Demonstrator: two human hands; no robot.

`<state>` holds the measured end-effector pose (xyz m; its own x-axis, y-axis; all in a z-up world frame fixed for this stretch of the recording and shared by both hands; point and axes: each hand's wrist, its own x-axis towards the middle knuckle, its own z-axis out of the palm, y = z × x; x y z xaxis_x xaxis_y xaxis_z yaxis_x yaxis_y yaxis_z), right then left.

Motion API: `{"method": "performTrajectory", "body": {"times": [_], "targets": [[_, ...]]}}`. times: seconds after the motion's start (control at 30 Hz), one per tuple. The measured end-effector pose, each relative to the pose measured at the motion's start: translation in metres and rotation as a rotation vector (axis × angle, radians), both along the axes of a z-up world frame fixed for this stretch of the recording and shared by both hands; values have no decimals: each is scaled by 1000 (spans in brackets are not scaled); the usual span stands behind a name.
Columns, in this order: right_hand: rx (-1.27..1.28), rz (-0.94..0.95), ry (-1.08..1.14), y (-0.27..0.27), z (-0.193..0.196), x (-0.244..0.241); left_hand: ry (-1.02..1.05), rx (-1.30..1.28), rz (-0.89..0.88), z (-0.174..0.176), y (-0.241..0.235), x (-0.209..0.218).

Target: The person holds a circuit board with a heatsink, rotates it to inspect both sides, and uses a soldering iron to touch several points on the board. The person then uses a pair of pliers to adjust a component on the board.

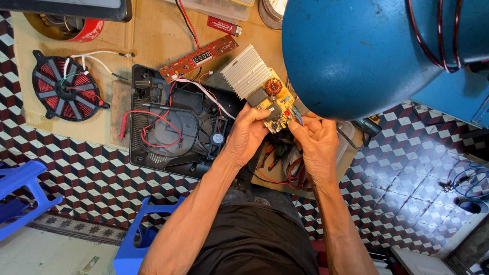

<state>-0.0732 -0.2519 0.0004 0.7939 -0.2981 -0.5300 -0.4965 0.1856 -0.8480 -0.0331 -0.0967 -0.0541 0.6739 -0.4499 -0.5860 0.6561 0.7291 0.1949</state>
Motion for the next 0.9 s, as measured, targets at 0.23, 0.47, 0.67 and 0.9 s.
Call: {"method": "performTrajectory", "body": {"times": [0.23,0.47,0.67,0.9], "targets": [[21,-28,5,1,3,5,9,-10,-14,-1,-3,2],[-62,-21,89,-3,1,5,-17,35,-46,-4,-3,2],[-29,-36,104,-6,-1,6,-54,117,-95,-1,-1,2],[9,-71,103,-7,-4,3,-87,137,-98,3,0,3]]}}
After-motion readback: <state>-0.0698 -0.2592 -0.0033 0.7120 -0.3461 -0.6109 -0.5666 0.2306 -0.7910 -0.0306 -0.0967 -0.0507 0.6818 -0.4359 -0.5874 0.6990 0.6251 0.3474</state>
